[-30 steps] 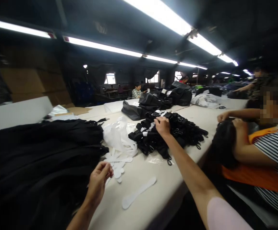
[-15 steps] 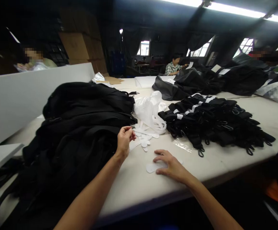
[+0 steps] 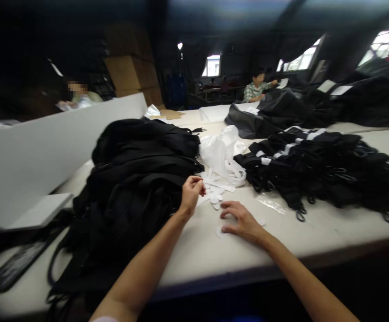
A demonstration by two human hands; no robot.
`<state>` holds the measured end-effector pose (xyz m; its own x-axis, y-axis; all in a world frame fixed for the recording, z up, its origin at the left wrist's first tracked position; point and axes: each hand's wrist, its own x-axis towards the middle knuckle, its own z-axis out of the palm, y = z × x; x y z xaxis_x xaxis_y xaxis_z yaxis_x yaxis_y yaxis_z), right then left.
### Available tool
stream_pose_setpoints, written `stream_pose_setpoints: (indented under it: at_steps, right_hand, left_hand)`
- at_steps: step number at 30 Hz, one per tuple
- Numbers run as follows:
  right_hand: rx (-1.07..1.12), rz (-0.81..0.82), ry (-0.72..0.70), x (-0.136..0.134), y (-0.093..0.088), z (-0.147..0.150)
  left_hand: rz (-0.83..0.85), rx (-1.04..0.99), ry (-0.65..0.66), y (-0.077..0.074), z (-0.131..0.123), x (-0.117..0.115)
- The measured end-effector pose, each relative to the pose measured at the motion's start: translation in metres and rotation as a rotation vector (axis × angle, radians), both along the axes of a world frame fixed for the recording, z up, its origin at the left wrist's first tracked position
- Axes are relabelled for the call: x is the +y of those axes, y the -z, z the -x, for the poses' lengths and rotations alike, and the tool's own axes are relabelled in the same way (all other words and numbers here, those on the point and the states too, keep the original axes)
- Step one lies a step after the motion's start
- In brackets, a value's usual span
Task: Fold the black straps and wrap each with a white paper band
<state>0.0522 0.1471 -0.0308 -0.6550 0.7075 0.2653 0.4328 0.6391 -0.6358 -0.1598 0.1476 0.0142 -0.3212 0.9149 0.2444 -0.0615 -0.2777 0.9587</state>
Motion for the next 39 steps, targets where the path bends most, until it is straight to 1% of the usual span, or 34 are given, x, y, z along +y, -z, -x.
stream_pose_setpoints:
  at_steps: [2, 3, 5, 6, 8, 10, 11, 12, 13, 14, 15, 16, 17, 19, 21, 23, 25, 27, 29, 30, 32, 34, 36, 39]
  right_hand:
    - [0.062, -0.068, 0.098, 0.014, 0.013, 0.001]
    - [0.095, -0.112, 0.157, 0.021, 0.02, 0.003]
    - [0.134, -0.189, 0.24, 0.031, 0.029, 0.006]
    - [0.137, -0.214, 0.26, 0.033, 0.031, 0.007]
    - [0.124, -0.228, 0.258, 0.033, 0.031, 0.006]
    - [0.116, -0.22, 0.255, 0.03, 0.029, 0.004]
    - [0.118, -0.213, 0.27, 0.029, 0.028, 0.003]
    - [0.121, -0.206, 0.295, 0.027, 0.028, 0.003]
    - [0.124, -0.201, 0.323, 0.027, 0.028, 0.003]
    - [0.124, -0.197, 0.35, 0.026, 0.028, 0.004]
    - [0.122, -0.195, 0.368, 0.025, 0.029, 0.004]
    - [0.118, -0.196, 0.376, 0.025, 0.03, 0.005]
    - [0.112, -0.198, 0.378, 0.024, 0.03, 0.006]
    - [0.104, -0.206, 0.374, 0.022, 0.031, 0.008]
    - [0.107, -0.211, 0.375, 0.021, 0.031, 0.008]
    - [0.122, -0.204, 0.375, 0.02, 0.031, 0.007]
    - [0.143, -0.188, 0.363, 0.021, 0.032, 0.005]
    - [0.165, -0.171, 0.347, 0.022, 0.032, 0.003]
    - [0.188, -0.157, 0.34, 0.024, 0.032, 0.001]
    - [0.198, -0.151, 0.342, 0.025, 0.032, 0.001]
    - [0.21, -0.14, 0.348, 0.028, 0.032, 0.0]
    - [0.214, -0.134, 0.347, 0.03, 0.033, 0.001]
    - [0.216, -0.135, 0.341, 0.031, 0.033, 0.001]
    - [0.216, -0.137, 0.335, 0.031, 0.034, 0.0]
  left_hand:
    - [-0.039, 0.136, -0.045, -0.003, 0.0, -0.002]
    - [-0.069, 0.209, -0.075, -0.007, 0.001, -0.005]
    - [-0.147, 0.354, -0.15, -0.02, 0.004, -0.017]
    - [-0.191, 0.417, -0.199, -0.029, 0.007, -0.026]
    - [-0.27, 0.504, -0.314, -0.044, 0.018, -0.052]
    - [-0.313, 0.571, -0.457, -0.052, 0.036, -0.085]
    - [-0.319, 0.616, -0.54, -0.052, 0.047, -0.102]
    - [-0.295, 0.745, -0.67, -0.049, 0.06, -0.12]
    - [-0.238, 0.875, -0.768, -0.044, 0.073, -0.137]
    - [-0.16, 0.987, -0.822, -0.037, 0.087, -0.154]
    - [-0.076, 1.084, -0.835, -0.03, 0.099, -0.169]
    - [0.01, 1.17, -0.8, -0.023, 0.11, -0.183]
    - [0.078, 1.244, -0.734, -0.016, 0.119, -0.195]
    - [0.155, 1.36, -0.588, -0.008, 0.13, -0.213]
    - [0.155, 1.447, -0.466, -0.009, 0.131, -0.223]
    - [0.11, 1.493, -0.393, -0.02, 0.127, -0.228]
    - [0.092, 1.442, -0.42, -0.04, 0.122, -0.231]
    - [0.186, 1.278, -0.467, -0.067, 0.119, -0.234]
    - [0.262, 1.01, -0.482, -0.094, 0.119, -0.237]
    - [0.255, 0.84, -0.473, -0.107, 0.119, -0.237]
    - [0.154, 0.471, -0.461, -0.129, 0.119, -0.233]
    - [0.062, 0.175, -0.46, -0.149, 0.122, -0.225]
    - [0.02, 0.041, -0.464, -0.167, 0.127, -0.211]
    - [-0.016, 0.027, -0.43, -0.191, 0.136, -0.188]
